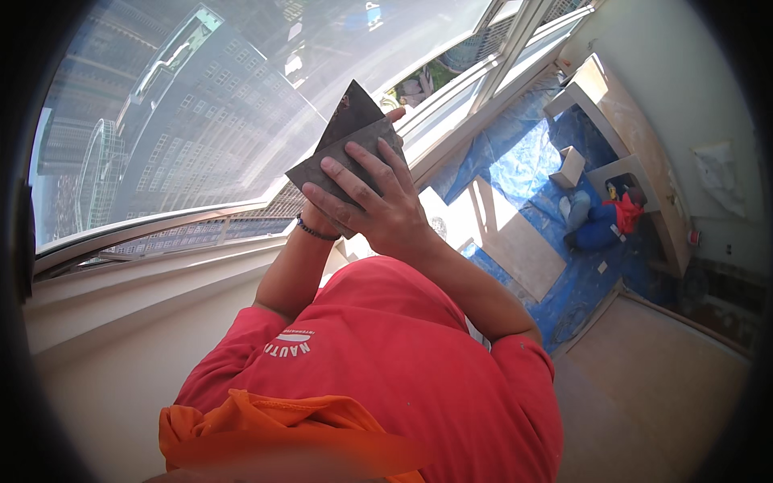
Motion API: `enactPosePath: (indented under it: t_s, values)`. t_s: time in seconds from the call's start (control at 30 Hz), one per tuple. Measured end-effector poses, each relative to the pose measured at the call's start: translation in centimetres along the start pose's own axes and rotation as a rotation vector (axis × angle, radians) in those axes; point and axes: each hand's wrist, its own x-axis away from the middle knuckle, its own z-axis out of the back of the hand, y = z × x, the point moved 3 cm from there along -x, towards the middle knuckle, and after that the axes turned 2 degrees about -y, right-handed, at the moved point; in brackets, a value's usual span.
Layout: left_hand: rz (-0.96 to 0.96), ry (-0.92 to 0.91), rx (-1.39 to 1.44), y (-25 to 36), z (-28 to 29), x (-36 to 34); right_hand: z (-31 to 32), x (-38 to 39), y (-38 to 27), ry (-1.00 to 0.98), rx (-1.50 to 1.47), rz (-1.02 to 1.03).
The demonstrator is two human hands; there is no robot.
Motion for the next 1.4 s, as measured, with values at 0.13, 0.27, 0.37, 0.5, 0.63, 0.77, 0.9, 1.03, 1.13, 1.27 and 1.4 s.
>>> enactPosePath:
  t_s: [0.13, 0.27, 0.37, 0.5, 0.63, 0.77, 0.9, 1.03, 1.13, 1.27, 1.4]
  values:
    - [0.049, 0.331, -0.385, -0.7, -1.2, 0.9, 1.7, -1.1, 4.5, 0.095, -0.076, -0.277]
    - [0.122, 0.352, -0.652, -0.1, -3.1, 1.2, 3.8, 0.4, 6.2, 0.386, -0.108, -0.281]
    - [0.111, 0.317, -0.859, 0.1, -3.6, 0.5, 3.6, 2.2, 6.7, 0.578, -0.303, -0.425]
    - [0.019, 0.324, -0.953, -0.7, -3.2, -0.8, 2.3, 3.8, 7.1, 0.700, -0.592, -0.530]
    - [-0.268, 0.284, -0.858, -0.7, -3.4, -1.0, 2.7, 4.8, 7.1, 0.690, -0.773, -0.475]
    - [-0.820, 0.045, -1.826, 2.2, -6.5, 1.2, 5.6, 4.3, 7.5, 0.618, -0.738, -0.342]
    - [-0.943, -0.193, -2.126, 4.0, -8.2, 2.4, 8.5, 2.7, 6.0, 0.288, -0.135, -0.140]
    - [-0.943, -0.224, -2.200, 4.5, -7.8, 3.4, 7.6, 2.1, 4.2, 0.134, 0.061, -0.164]
    - [-0.949, -0.212, -2.188, 4.7, -6.9, 4.0, 6.5, 2.4, 3.5, 0.141, 0.018, -0.176]
    - [-0.841, -0.231, -2.146, 4.8, -6.1, 5.0, 5.6, 3.8, 1.7, 0.195, -0.078, -0.275]
    - [-0.649, -0.173, -2.154, 4.2, -5.1, 5.2, 5.5, 5.9, 1.2, 0.134, -0.150, -0.420]
